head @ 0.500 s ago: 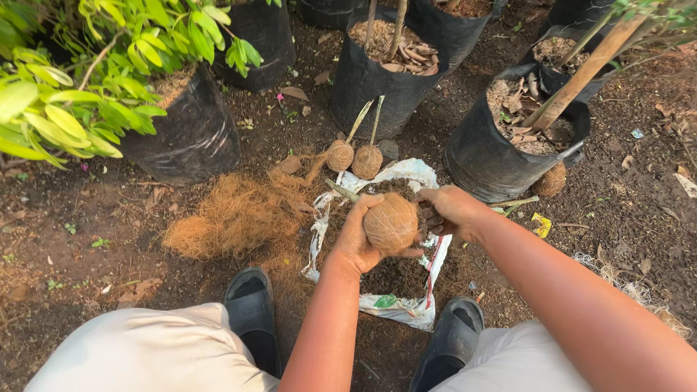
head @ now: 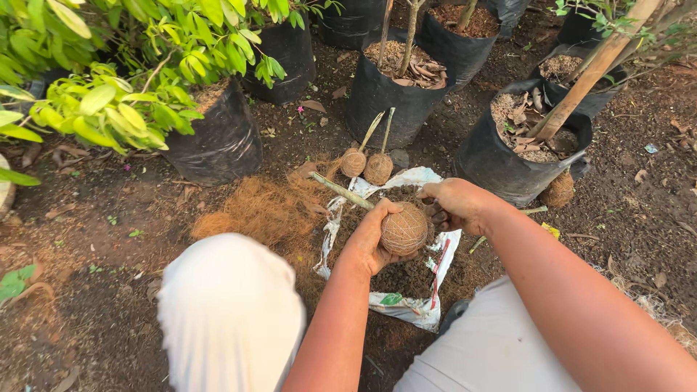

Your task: The person sits on the ground and wraps a thin string around the base of a plant stem, securing it to a small ball of coir. They then pick up another stem and begin wrapping it with soil and string.

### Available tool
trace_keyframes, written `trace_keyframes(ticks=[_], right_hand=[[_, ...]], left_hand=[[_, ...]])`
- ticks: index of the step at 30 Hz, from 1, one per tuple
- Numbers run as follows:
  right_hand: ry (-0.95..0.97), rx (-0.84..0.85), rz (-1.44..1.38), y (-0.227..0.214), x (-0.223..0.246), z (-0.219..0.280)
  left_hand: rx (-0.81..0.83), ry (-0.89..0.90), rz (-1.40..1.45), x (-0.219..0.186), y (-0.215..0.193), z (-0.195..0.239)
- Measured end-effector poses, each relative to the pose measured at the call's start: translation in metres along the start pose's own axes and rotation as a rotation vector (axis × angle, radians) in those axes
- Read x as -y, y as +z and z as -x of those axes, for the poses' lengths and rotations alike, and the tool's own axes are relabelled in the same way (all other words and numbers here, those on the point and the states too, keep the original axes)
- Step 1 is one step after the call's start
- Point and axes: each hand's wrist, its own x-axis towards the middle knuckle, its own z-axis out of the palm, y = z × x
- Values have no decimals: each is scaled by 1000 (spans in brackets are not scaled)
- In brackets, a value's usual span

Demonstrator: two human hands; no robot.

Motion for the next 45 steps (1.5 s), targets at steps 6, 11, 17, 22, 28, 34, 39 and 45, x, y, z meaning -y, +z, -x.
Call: trace_keyframes(ticks=[6,11,17,22,28,34,39,45], right_hand=[[-81,-26,17,-1,-8,21],[-108,-98,145,2,-8,42],[-214,-138,259,8,-13,49],[-410,-195,466,18,-15,35],[-245,-176,528,16,-16,2],[-352,-128,709,19,-25,-32],[-462,-185,936,37,-20,-27],[-439,-257,1073,73,-13,21]], left_hand=[[-87,-9,-4,9,20,25],[-106,43,-114,23,35,45],[-207,131,-114,26,29,40],[-211,205,3,20,-2,6],[-120,246,-72,58,-51,-31],[-104,286,-4,85,-72,-69],[-118,330,-7,76,-78,-93],[-201,193,-109,54,-73,-94]])
